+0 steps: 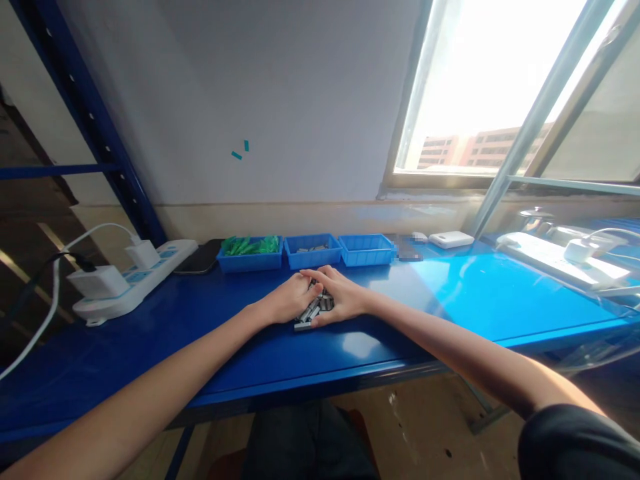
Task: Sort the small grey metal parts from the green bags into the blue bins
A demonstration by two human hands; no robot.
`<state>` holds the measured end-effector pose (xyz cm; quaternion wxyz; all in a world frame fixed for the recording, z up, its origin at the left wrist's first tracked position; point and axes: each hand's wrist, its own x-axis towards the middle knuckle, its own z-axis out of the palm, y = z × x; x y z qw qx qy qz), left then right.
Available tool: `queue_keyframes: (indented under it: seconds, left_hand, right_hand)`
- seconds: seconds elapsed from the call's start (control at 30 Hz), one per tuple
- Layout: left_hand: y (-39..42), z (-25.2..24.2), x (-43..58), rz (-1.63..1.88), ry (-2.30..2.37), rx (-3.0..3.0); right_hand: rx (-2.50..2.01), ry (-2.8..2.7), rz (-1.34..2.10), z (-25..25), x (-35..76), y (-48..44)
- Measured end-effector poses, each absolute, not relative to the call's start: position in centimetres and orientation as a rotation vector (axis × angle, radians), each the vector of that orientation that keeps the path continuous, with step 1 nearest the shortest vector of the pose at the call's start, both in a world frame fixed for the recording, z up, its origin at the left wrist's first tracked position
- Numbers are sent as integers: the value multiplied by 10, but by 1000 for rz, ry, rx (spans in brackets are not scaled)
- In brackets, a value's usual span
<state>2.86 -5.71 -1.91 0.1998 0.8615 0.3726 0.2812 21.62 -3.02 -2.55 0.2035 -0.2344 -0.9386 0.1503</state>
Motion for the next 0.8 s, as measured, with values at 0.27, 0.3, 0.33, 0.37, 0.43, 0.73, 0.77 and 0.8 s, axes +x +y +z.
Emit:
queue_keyframes:
  seconds: [0.27,0.3,0.33,0.37,0.43,0.73,0.77,0.8]
  left_hand:
    - [-55,-17,14,851,1095,2331]
    - [-54,-17,11,846,1088,2322]
    - [-53,-16,9,846,1094,2313]
    - [-51,-15,6,849,1121,2305]
    - [-49,-14,0,835,1214,2296]
    - [-40,-14,-16,802,1327,2370]
    - [-40,-15,-17,811,1337,2387]
    - [-39,-16,-18,817,1350,2404]
  right_hand:
    - [-592,-2640,484,-23,191,-23]
    - [-583,-2643,484,-23,192,-23]
    - [-573,-2648,479,-23,194,-22]
    - [-563,-2654,470,-23,196,-22]
    - [-544,-2664,446,-22,201,-23]
    - [-553,-2587,328,-11,206,-30]
    - [-562,-2585,299,-11,204,-30]
    - [-570,-2584,264,-11,203,-30]
